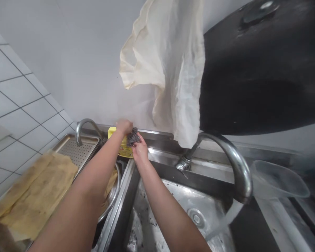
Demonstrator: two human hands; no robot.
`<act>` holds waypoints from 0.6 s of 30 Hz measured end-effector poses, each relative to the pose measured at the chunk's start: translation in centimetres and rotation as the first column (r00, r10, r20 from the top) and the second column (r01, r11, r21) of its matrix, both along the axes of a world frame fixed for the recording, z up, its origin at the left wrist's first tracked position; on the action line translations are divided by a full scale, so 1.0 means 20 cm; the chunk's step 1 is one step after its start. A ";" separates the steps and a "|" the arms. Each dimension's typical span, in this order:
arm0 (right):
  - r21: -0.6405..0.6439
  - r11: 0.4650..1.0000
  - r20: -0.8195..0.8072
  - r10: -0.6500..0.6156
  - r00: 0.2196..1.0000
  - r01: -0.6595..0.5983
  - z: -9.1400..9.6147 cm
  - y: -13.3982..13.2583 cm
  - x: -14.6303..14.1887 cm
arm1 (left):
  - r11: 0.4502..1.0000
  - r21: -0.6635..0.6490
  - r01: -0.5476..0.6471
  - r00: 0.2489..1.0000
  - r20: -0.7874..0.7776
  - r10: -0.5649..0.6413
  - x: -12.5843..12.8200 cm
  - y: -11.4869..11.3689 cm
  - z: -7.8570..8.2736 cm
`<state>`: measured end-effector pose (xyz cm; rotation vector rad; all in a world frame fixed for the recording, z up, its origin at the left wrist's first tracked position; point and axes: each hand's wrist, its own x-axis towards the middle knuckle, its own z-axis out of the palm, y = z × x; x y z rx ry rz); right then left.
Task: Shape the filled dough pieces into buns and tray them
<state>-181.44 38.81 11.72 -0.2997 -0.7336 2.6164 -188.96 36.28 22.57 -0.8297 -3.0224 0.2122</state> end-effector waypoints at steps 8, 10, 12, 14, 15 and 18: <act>-0.167 0.985 0.015 0.041 0.999 -0.038 -0.03 -0.01 0.06 | 1.000 0.013 -0.009 1.000 0.028 0.009 0.01 -0.02 -0.01; -0.212 0.977 0.021 0.036 0.999 -0.030 -0.05 0.00 0.07 | 1.000 0.018 0.001 0.998 0.061 -0.002 -0.02 -0.02 0.00; -0.218 0.976 0.024 0.032 0.999 -0.026 -0.07 0.00 0.08 | 1.000 0.019 0.003 0.998 0.070 -0.004 -0.04 -0.03 0.01; -0.189 0.982 0.023 0.022 0.999 -0.018 -0.08 0.00 0.07 | 1.000 0.012 -0.003 0.998 0.058 0.002 -0.05 -0.03 -0.01; -0.175 0.985 0.018 0.013 1.000 -0.010 -0.09 -0.01 0.06 | 1.000 0.006 -0.007 0.999 0.050 0.006 -0.06 -0.04 -0.03; -0.170 0.985 0.000 0.007 1.000 -0.007 -0.06 -0.01 0.03 | 1.000 -0.007 -0.021 0.999 0.024 0.021 -0.06 -0.03 -0.06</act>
